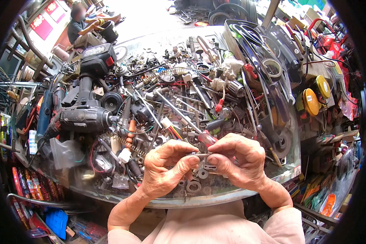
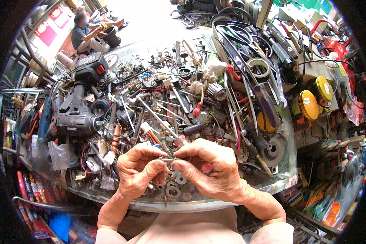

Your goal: The person uses a screwdriver to manipulate a small mechanical component over a cluttered workbench. They repeatedly adjust the screwdriver's position and the component's orientation, appearing to tighten or loosen a screw. The workspace is filled with various tools and parts, and another person is visible in the background.

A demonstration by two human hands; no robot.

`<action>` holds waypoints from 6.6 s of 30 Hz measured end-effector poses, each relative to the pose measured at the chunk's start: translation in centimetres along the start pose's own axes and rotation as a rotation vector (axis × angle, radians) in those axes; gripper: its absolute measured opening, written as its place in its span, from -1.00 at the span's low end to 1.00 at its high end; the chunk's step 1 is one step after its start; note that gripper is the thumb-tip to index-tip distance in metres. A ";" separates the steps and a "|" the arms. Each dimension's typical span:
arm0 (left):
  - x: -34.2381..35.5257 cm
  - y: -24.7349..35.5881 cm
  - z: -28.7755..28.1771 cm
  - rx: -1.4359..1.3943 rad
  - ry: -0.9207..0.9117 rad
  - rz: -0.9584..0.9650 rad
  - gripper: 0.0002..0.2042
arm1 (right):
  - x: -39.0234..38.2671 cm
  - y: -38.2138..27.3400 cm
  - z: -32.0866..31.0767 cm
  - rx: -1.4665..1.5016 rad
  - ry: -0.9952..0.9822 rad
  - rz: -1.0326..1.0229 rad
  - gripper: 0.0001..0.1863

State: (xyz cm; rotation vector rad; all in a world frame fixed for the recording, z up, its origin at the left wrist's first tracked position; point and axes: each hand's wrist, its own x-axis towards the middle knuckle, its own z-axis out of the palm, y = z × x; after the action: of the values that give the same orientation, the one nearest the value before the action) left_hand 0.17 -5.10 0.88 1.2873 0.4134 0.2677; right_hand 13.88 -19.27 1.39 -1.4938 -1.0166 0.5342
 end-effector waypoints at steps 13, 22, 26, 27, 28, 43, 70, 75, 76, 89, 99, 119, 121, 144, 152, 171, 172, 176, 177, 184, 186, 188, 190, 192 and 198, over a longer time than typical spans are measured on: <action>0.0 -0.2 -0.4 0.142 -0.094 0.001 -0.87 | 0.2 -0.3 0.2 -0.059 0.050 -0.191 -0.69; 0.0 -0.6 0.1 0.246 -0.033 0.134 -0.90 | 0.0 -0.5 -0.4 -0.067 -0.016 0.052 -0.84; 0.1 -0.6 0.0 0.208 -0.037 0.126 -0.88 | 0.4 -0.7 -0.6 -0.098 -0.043 -0.020 -0.84; 0.2 -0.4 0.0 0.192 -0.035 0.126 -0.87 | 0.4 -0.7 -0.5 -0.073 -0.031 -0.035 -0.83; 0.2 -0.5 -0.1 0.193 -0.038 0.122 -0.87 | 0.3 -0.6 -0.4 -0.047 -0.020 -0.050 -0.82; 0.0 -0.6 -0.1 0.201 -0.042 0.123 -0.86 | 0.5 -0.7 -0.2 -0.068 -0.052 -0.036 -0.77; 0.3 -0.1 -0.9 -0.098 -0.100 -0.122 -0.79 | 0.4 -0.4 -0.2 -0.078 -0.033 -0.084 -0.80; 0.7 -0.1 -1.0 0.011 -0.115 0.002 -0.69 | 0.4 -0.3 0.0 -0.059 -0.013 -0.093 -0.80; 0.6 0.1 -0.7 -0.045 -0.074 -0.030 -0.67 | 0.4 -0.4 0.0 -0.069 -0.010 -0.089 -0.80; 0.6 -0.1 -0.9 -0.271 -0.034 -0.109 -0.81 | 0.2 -0.6 -0.1 -0.102 -0.013 -0.073 -0.78; 0.5 -0.1 -0.6 -0.179 -0.053 -0.112 -0.79 | 0.3 -0.6 -0.2 -0.098 -0.021 -0.095 -0.80; 0.4 0.3 -0.8 -0.207 -0.069 -0.105 -0.77 | 0.1 0.1 0.5 -0.080 0.026 -0.150 -0.79; 0.4 0.3 -0.9 -0.255 -0.069 -0.124 -0.77 | 0.2 0.1 0.5 -0.087 0.033 -0.156 -0.80; 0.4 0.5 -1.0 -0.142 -0.099 -0.117 -0.79 | 0.1 -0.2 0.4 -0.065 0.042 -0.160 -0.78; 0.4 0.1 -0.7 0.132 -0.066 0.048 -0.79 | 0.0 -0.4 0.2 -0.082 0.029 -0.147 -0.79; 0.2 0.3 -0.5 -0.004 -0.129 -0.051 -0.78 | -0.2 0.0 -0.1 -0.024 -0.041 -0.054 -0.72; 0.1 0.2 -0.4 -0.012 -0.128 -0.050 -0.79 | -0.2 0.0 -0.3 -0.039 -0.065 -0.049 -0.70; 0.1 -0.1 -0.2 0.004 -0.157 -0.015 -0.79 | -0.6 -0.3 0.1 0.149 0.012 0.165 -0.66; 0.1 0.0 -0.2 0.013 -0.161 -0.016 -0.79 | -0.6 -0.3 0.2 0.187 0.029 0.202 -0.69; 0.0 0.0 -0.1 0.023 -0.147 -0.012 -0.80 | -0.5 0.0 0.3 0.108 -0.008 0.139 -0.83; 0.0 0.0 -0.1 0.034 -0.146 -0.003 -0.80 | -0.5 -0.2 0.3 0.136 -0.004 0.159 -0.85; 0.0 -0.1 -0.1 0.036 -0.152 0.017 -0.81 | -0.6 -0.5 0.6 0.233 0.044 0.234 -0.84; 0.0 -0.2 -0.1 0.031 -0.152 0.050 -0.81 | -0.2 -1.0 0.3 0.195 -0.011 0.281 -0.83; -0.1 -0.4 0.0 0.023 -0.144 0.055 -0.81 | -0.1 -1.1 0.2 0.177 -0.033 0.278 -0.84; 0.0 0.1 -0.3 -0.065 -0.157 0.003 -0.80 | -0.2 -0.1 0.7 0.206 -0.044 0.037 -0.86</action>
State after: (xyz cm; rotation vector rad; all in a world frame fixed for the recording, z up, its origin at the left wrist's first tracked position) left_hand 0.10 -4.84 0.87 1.2353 0.2669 0.1794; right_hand 13.21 -19.08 1.35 -1.3253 -0.9398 0.6798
